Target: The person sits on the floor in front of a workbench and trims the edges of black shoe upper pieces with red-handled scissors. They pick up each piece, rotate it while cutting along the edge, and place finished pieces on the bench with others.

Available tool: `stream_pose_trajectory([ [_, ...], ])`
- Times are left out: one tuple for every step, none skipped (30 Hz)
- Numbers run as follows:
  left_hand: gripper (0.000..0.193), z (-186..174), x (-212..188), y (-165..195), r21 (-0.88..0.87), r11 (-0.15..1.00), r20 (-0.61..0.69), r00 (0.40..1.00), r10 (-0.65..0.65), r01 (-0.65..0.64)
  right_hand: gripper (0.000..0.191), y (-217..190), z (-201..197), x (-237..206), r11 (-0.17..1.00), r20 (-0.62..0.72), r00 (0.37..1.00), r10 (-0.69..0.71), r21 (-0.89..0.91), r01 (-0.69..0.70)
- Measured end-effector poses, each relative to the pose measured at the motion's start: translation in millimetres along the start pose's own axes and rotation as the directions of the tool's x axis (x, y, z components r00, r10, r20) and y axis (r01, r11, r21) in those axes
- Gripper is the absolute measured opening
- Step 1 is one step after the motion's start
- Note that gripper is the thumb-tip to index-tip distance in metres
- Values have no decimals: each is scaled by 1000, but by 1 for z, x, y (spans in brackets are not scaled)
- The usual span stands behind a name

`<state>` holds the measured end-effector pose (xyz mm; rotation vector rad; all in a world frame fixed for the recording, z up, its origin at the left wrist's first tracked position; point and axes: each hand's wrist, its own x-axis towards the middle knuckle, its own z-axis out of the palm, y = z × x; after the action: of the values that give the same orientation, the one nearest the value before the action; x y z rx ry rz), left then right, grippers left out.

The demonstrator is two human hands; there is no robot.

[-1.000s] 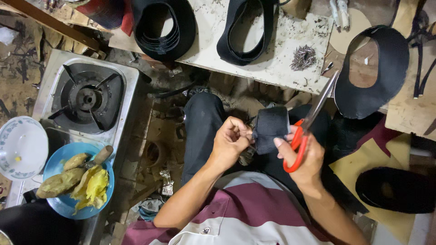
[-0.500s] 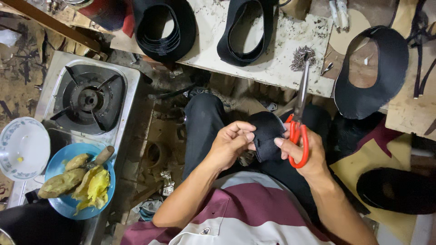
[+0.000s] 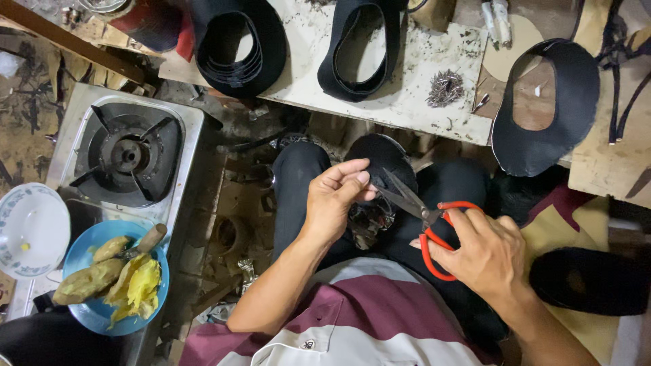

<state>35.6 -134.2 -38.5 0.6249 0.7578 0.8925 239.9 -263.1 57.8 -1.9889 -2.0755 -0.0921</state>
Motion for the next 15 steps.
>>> stream_pose_trajectory([
  [29, 2, 0, 0, 11, 1000, -8, 1000, 1, -1, 59, 1, -1, 0, 1000, 0, 1000, -4, -17, 4],
  [29, 4, -1, 0, 22, 1000, -16, 1000, 2, -2, 59, 2, -1, 0, 1000, -7, 1000, -13, -15, 13],
  [29, 6, -2, 1, 34, 999, -24, 1000, 3, -2, 59, 3, -1, -1, 1000, -14, 1000, -21, -12, 21],
  [30, 7, -3, 1, 46, 999, -19, 1000, 3, -2, 60, 4, -2, 0, 1000, -21, 999, -30, -8, 30],
  [30, 8, -4, 2, 58, 998, -16, 1000, 3, -2, 60, 5, -2, 0, 999, -15, 999, -35, -18, 34],
  [30, 8, -5, 3, 69, 998, -13, 1000, 4, -3, 60, 6, -2, 0, 999, -10, 999, -40, -27, 40],
  [30, 9, -6, 3, 80, 997, -17, 1000, 2, 0, 60, 6, -3, 0, 998, -4, 999, -46, -37, 46],
  [30, 9, -6, 4, 91, 996, -20, 1000, -1, 2, 60, 7, -3, 1, 998, -5, 999, -50, -27, 50],
  [30, 10, -7, 4, 101, 995, -25, 1000, -3, 6, 60, 7, -5, 0, 998, -6, 999, -54, -18, 54],
  [30, 10, -7, 4, 102, 995, -17, 1000, 7, -5, 60, 7, -6, 1, 998, -7, 998, -59, -8, 59],
  [30, 11, -8, 3, 103, 995, -7, 1000, 17, -16, 59, 7, -6, 1, 998, -1, 998, -59, 1, 59],
  [30, 12, -8, 3, 103, 994, 4, 1000, 25, -25, 59, 7, -7, 2, 998, 6, 998, -57, 9, 57],
  [30, 13, -8, 2, 110, 993, 17, 999, 28, -30, 58, 7, -8, 3, 998, 13, 998, -54, 16, 54],
  [31, 14, -9, 1, 117, 992, 30, 999, 32, -36, 57, 6, -8, 4, 998, 12, 998, -55, 27, 55],
  [32, 15, -10, 0, 125, 991, 41, 999, 36, -41, 57, 6, -8, 4, 998, 11, 998, -55, 40, 55],
])
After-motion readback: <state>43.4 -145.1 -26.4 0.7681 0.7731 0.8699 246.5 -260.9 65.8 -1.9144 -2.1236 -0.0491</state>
